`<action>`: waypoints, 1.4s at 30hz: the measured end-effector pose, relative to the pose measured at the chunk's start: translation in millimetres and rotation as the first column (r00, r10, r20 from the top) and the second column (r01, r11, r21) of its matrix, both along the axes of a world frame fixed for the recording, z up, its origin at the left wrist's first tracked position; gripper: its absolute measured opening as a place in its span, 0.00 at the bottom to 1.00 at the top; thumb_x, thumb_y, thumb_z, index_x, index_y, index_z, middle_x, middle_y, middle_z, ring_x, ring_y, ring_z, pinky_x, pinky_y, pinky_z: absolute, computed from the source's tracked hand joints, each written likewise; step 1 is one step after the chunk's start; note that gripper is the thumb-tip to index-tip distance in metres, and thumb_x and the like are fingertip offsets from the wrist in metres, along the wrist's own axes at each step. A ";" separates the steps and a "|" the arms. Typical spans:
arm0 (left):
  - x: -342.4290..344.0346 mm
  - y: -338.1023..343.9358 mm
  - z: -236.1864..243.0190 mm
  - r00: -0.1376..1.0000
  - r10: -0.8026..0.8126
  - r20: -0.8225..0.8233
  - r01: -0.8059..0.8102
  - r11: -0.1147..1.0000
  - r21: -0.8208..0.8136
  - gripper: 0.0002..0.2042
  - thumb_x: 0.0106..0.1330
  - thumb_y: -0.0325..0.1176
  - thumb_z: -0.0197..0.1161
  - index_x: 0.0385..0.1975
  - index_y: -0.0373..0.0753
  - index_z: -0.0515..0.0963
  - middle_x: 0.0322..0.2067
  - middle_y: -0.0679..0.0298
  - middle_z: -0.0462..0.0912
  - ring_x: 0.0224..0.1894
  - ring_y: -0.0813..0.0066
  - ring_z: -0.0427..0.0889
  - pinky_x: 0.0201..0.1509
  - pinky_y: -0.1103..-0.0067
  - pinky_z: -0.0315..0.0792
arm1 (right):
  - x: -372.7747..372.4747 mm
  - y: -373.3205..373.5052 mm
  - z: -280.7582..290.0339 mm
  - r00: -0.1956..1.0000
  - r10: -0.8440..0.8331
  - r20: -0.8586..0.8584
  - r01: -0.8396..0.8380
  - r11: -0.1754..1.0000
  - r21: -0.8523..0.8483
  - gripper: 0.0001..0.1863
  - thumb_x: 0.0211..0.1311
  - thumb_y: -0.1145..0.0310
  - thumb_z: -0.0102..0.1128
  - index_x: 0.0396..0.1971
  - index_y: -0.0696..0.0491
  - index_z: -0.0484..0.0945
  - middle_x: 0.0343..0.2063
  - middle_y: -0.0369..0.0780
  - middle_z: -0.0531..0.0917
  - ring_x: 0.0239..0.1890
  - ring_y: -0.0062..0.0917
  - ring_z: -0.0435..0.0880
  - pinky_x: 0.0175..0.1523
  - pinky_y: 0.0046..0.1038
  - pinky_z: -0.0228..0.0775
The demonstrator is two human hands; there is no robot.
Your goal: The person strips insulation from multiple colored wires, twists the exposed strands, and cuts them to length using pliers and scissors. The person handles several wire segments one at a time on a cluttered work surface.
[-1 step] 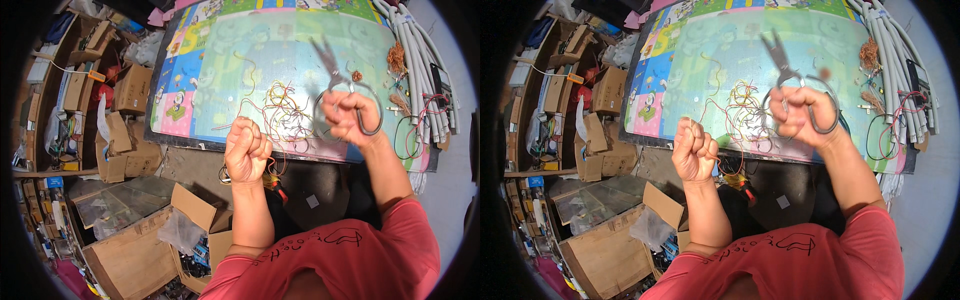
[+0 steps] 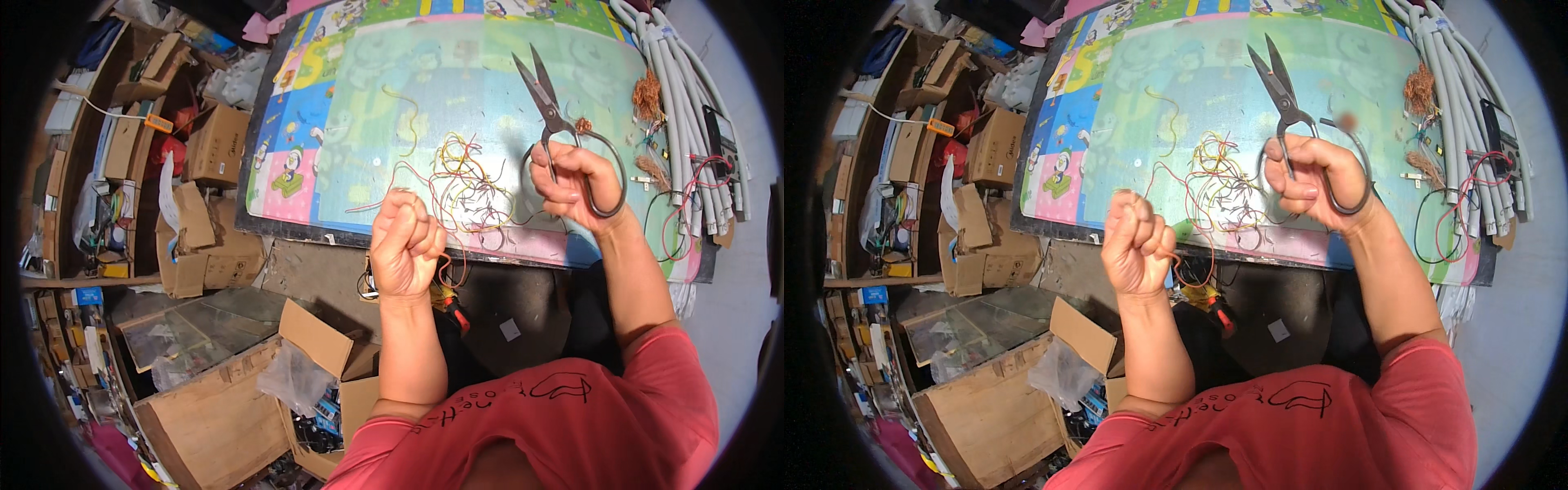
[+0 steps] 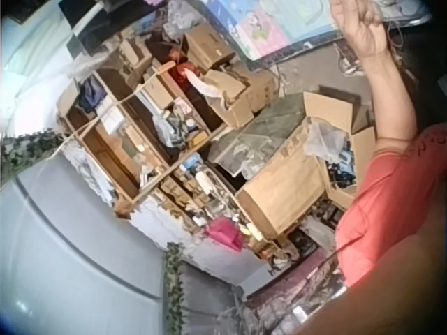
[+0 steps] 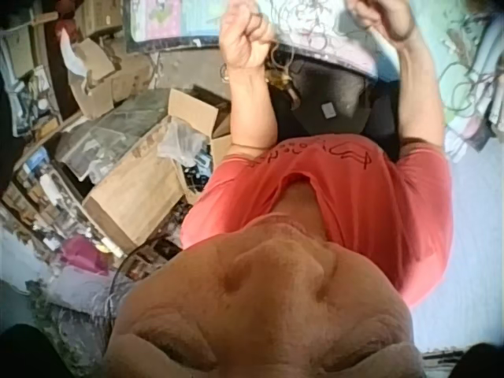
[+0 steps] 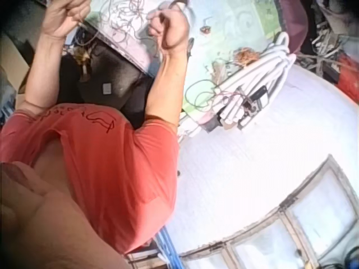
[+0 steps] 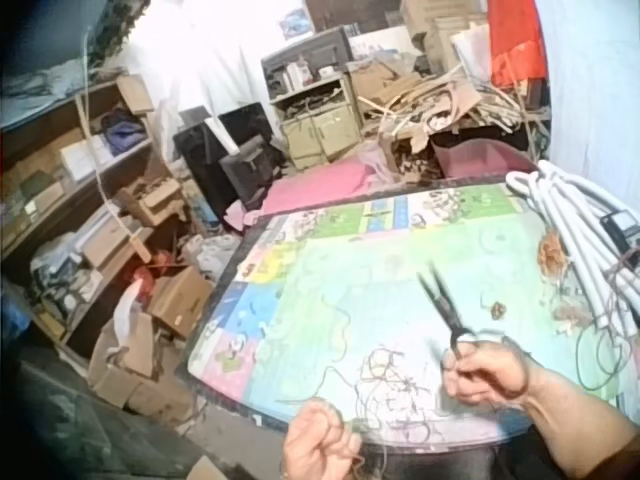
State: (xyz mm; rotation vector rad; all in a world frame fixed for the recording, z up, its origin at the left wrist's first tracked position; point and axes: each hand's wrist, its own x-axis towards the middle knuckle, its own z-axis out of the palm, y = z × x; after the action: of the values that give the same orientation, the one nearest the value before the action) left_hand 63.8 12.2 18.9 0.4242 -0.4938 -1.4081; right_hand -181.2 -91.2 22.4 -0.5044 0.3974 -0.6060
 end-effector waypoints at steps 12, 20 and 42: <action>-16.3 -7.6 2.0 0.951 -0.005 0.310 -0.026 0.995 0.096 0.08 0.71 0.32 0.51 0.36 0.34 0.71 0.14 0.75 0.57 0.14 0.89 0.49 0.16 0.87 0.48 | 2.6 -32.3 -79.6 -0.319 -0.512 -0.798 -0.708 0.688 -0.159 0.25 0.49 0.63 0.63 0.44 0.65 0.72 0.47 0.56 0.74 0.47 0.44 0.80 0.51 0.37 0.73; -29.2 -9.0 1.8 0.931 -0.099 0.351 0.025 0.978 0.209 0.08 0.71 0.33 0.52 0.33 0.35 0.71 0.13 0.77 0.55 0.14 0.90 0.49 0.16 0.87 0.46 | 35.5 -5.6 -20.0 0.613 -0.521 -0.594 -0.247 0.587 -0.771 0.13 0.62 0.63 0.55 0.34 0.58 0.80 0.33 0.39 0.81 0.34 0.26 0.79 0.39 0.26 0.70; -62.7 -15.4 -8.6 0.855 -0.199 0.479 0.030 0.941 0.338 0.08 0.70 0.34 0.53 0.33 0.36 0.71 0.13 0.78 0.58 0.13 0.91 0.50 0.16 0.88 0.45 | 31.5 9.2 -10.4 0.915 -0.151 -0.374 -0.006 0.922 -0.387 0.06 0.59 0.70 0.60 0.29 0.57 0.78 0.23 0.31 0.76 0.22 0.12 0.68 0.26 0.16 0.59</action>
State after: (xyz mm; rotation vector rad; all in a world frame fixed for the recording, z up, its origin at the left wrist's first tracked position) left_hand 1.1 -3.2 10.3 1.0659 -0.7284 -1.4964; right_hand -149.7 -82.0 12.1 -1.0005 0.6941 -0.6580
